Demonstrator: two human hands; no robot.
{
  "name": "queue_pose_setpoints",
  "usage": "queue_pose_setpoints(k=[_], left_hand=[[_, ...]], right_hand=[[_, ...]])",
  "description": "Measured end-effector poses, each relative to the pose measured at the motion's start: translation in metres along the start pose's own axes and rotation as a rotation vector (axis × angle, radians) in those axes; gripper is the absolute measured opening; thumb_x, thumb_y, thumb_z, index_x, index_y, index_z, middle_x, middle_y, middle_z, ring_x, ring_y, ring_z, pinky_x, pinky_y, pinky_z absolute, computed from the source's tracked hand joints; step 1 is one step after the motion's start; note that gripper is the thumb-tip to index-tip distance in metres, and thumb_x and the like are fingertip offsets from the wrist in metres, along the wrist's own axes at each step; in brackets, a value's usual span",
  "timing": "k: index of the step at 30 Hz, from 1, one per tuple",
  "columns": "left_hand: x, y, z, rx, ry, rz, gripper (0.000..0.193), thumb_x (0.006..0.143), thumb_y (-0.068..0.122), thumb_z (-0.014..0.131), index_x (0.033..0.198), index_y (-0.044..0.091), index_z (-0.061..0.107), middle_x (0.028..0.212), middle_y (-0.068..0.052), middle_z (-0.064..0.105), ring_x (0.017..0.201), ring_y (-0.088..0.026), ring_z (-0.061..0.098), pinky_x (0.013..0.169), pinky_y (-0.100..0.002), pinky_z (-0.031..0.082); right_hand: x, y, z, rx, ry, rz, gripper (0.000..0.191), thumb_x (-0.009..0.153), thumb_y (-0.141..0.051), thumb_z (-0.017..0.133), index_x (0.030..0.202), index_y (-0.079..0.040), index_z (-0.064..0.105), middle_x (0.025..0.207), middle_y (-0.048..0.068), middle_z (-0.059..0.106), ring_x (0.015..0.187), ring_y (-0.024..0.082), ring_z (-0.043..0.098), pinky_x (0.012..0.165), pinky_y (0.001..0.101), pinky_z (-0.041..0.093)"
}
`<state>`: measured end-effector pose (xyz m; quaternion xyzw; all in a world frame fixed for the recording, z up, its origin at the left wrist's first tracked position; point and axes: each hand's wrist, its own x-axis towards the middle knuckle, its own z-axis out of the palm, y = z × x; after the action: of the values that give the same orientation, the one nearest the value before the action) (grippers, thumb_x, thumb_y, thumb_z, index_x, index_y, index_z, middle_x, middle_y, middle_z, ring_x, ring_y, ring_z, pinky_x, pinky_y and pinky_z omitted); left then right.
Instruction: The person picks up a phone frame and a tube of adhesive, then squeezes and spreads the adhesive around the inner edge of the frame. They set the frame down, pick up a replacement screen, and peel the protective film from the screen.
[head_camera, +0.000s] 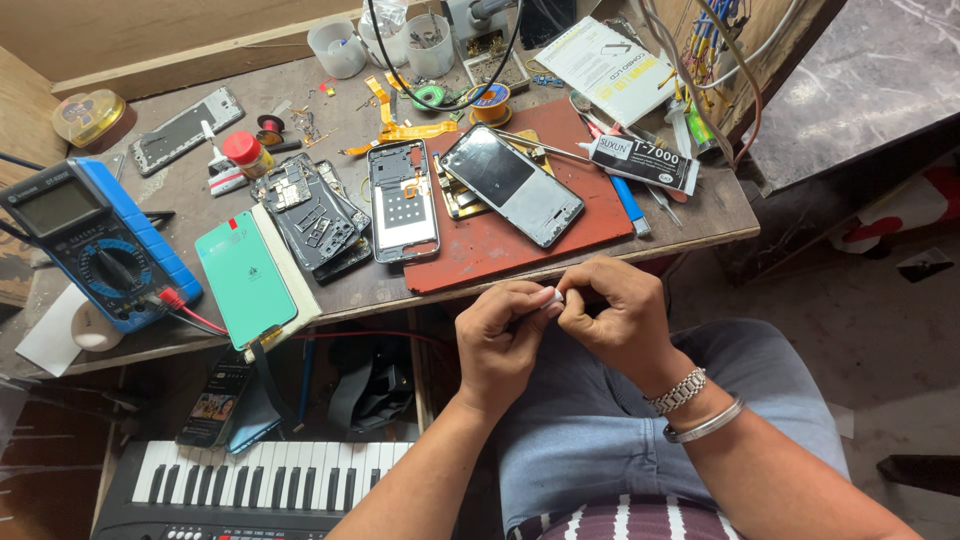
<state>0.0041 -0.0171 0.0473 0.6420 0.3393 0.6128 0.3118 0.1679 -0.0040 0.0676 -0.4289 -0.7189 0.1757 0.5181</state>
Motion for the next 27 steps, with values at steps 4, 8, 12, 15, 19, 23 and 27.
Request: queue_pose_setpoints(k=[4,8,12,15,19,23,27], left_hand=[[-0.001,-0.001,0.000,-0.029,-0.011,0.016,0.012,0.092,-0.009,0.075,0.101,-0.002,0.072,0.100,-0.011,0.076,0.093,-0.013,0.073,0.083,-0.025,0.060],[-0.008,-0.007,0.004,-0.188,-0.026,-0.060,0.011,0.095,-0.007,0.073,0.104,-0.003,0.069,0.106,-0.012,0.075,0.099,-0.014,0.074,0.088,-0.026,0.061],[-0.010,-0.019,0.005,-0.335,0.038,-0.193,0.011,0.097,-0.004,0.072,0.107,-0.004,0.068,0.108,-0.013,0.074,0.101,-0.014,0.071,0.092,-0.026,0.058],[-0.010,-0.025,0.001,-0.368,0.074,-0.233,0.011,0.099,0.003,0.070,0.108,-0.004,0.067,0.106,-0.012,0.075,0.098,-0.014,0.072,0.092,-0.027,0.059],[-0.012,-0.029,0.001,-0.367,0.060,-0.206,0.011,0.102,0.007,0.069,0.106,-0.003,0.068,0.107,-0.012,0.075,0.098,-0.014,0.072,0.093,-0.027,0.059],[-0.012,-0.029,0.001,-0.372,0.059,-0.209,0.011,0.102,0.007,0.069,0.106,-0.003,0.068,0.106,-0.011,0.074,0.098,-0.013,0.071,0.093,-0.026,0.058],[-0.012,-0.027,0.002,-0.390,0.054,-0.224,0.010,0.100,0.005,0.070,0.107,-0.003,0.068,0.106,-0.010,0.074,0.099,-0.012,0.071,0.093,-0.025,0.057]], right_hand=[[-0.002,0.004,0.001,-0.020,0.024,-0.026,0.007,0.081,0.001,0.068,0.085,-0.003,0.070,0.076,0.007,0.067,0.066,0.014,0.065,0.061,0.0281,0.051],[-0.001,0.012,-0.003,0.057,0.050,0.116,0.005,0.087,0.000,0.066,0.085,-0.002,0.070,0.073,0.004,0.068,0.064,0.008,0.065,0.058,0.0250,0.051],[-0.003,0.016,-0.010,0.172,0.025,0.135,0.006,0.090,-0.002,0.064,0.085,-0.001,0.068,0.076,0.002,0.071,0.068,0.006,0.067,0.062,0.0230,0.054],[-0.003,0.017,-0.012,0.192,-0.042,0.138,0.006,0.087,-0.001,0.065,0.082,-0.001,0.067,0.077,0.004,0.071,0.066,0.007,0.061,0.059,0.0232,0.050],[0.000,0.015,-0.014,0.169,-0.220,0.063,0.003,0.085,-0.001,0.067,0.081,-0.001,0.069,0.081,0.003,0.071,0.065,0.006,0.061,0.059,0.0228,0.050],[0.001,0.007,-0.012,0.238,-0.185,0.022,0.011,0.082,0.000,0.074,0.090,-0.001,0.066,0.092,0.004,0.071,0.074,0.006,0.064,0.066,0.0216,0.054],[0.003,0.002,-0.013,0.249,-0.153,0.107,0.020,0.083,0.000,0.073,0.103,-0.002,0.069,0.088,0.005,0.070,0.073,0.006,0.066,0.068,0.0217,0.055]])
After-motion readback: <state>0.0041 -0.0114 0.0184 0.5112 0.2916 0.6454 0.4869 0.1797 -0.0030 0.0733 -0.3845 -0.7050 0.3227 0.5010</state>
